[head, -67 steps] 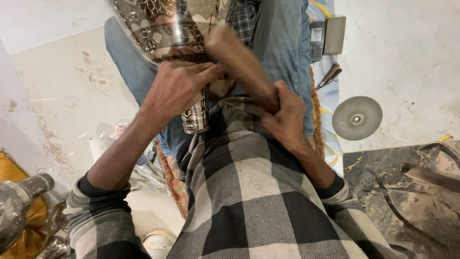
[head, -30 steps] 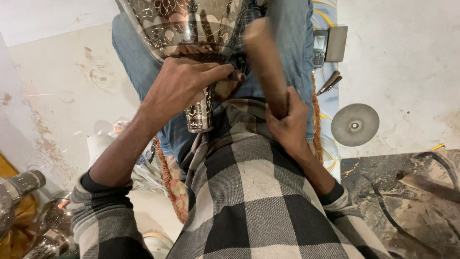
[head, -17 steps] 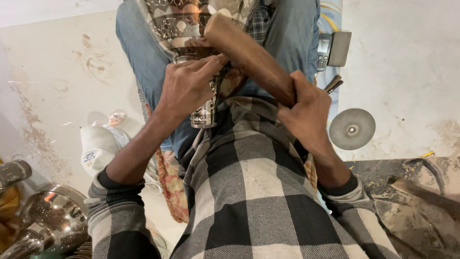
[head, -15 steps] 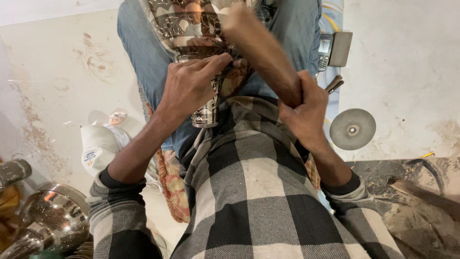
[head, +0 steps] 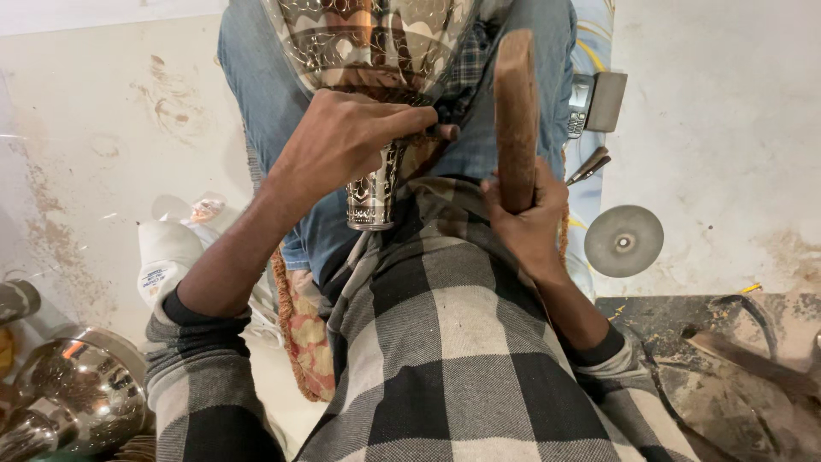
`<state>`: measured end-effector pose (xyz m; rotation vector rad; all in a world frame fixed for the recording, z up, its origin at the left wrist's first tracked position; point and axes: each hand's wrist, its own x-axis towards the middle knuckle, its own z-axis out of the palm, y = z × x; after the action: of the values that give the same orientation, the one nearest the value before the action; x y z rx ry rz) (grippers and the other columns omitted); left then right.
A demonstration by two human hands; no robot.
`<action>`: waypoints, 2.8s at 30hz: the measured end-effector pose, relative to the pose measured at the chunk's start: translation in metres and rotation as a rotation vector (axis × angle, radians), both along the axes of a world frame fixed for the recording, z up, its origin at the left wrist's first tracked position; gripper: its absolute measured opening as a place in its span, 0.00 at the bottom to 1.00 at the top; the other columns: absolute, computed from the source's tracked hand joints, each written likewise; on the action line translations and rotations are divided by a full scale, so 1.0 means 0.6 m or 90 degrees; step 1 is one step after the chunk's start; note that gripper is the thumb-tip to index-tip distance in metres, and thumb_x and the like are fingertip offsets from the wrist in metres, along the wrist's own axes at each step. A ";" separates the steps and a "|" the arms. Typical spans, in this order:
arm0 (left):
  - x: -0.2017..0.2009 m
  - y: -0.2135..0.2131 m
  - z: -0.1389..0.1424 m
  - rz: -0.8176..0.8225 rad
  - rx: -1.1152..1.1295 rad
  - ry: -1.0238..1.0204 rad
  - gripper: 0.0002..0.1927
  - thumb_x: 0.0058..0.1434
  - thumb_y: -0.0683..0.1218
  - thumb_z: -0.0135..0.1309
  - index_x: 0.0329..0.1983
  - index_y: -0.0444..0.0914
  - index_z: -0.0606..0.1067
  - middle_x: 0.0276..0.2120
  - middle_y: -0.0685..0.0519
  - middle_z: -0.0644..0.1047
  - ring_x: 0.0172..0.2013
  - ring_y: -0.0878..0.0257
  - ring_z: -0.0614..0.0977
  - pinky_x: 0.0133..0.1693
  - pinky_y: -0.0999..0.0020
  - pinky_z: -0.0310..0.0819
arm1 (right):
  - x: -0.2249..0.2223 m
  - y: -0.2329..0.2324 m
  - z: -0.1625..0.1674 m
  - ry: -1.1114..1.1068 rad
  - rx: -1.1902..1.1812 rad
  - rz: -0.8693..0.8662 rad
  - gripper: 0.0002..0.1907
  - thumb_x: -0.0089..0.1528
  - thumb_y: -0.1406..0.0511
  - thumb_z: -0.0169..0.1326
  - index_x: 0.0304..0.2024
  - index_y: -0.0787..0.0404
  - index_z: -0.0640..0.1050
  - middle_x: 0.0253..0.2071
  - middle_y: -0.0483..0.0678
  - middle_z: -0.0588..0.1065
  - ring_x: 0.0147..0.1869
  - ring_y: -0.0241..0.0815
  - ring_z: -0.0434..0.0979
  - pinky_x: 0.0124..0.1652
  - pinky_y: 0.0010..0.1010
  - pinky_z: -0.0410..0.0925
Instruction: The person sits on the floor holding an engraved brass vase between their legs and hammers a punch against the vase's narrow neck with a wooden mallet, rotating the vase to work around its surface, shaping the metal decoration.
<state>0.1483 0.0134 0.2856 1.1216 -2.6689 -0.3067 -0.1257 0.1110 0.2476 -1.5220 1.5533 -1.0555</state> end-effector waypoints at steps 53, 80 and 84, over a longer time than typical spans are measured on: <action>0.070 0.038 -0.231 0.225 -0.043 0.330 0.26 0.60 0.35 0.57 0.60 0.48 0.74 0.31 0.55 0.84 0.22 0.66 0.81 0.24 0.67 0.76 | 0.081 -0.135 0.010 0.497 -0.190 0.279 0.21 0.49 0.71 0.64 0.43 0.65 0.73 0.31 0.56 0.74 0.33 0.56 0.75 0.33 0.38 0.66; 0.094 0.040 -0.324 0.247 -0.071 0.430 0.36 0.49 0.31 0.50 0.62 0.48 0.73 0.31 0.56 0.83 0.24 0.65 0.82 0.25 0.67 0.77 | 0.099 -0.168 -0.052 0.585 -0.161 0.283 0.15 0.51 0.72 0.65 0.39 0.64 0.75 0.29 0.55 0.77 0.31 0.53 0.76 0.32 0.38 0.67; 0.100 0.038 -0.317 0.211 -0.073 0.408 0.34 0.49 0.32 0.54 0.60 0.47 0.74 0.30 0.56 0.83 0.26 0.63 0.82 0.26 0.66 0.77 | 0.099 -0.166 -0.054 0.229 -0.129 0.279 0.12 0.60 0.70 0.62 0.43 0.63 0.74 0.32 0.55 0.75 0.32 0.52 0.75 0.35 0.34 0.69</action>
<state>0.2083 0.0359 0.0951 1.1614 -1.8919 -0.3687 -0.0662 0.0114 0.2151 -2.1655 1.2692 -0.7289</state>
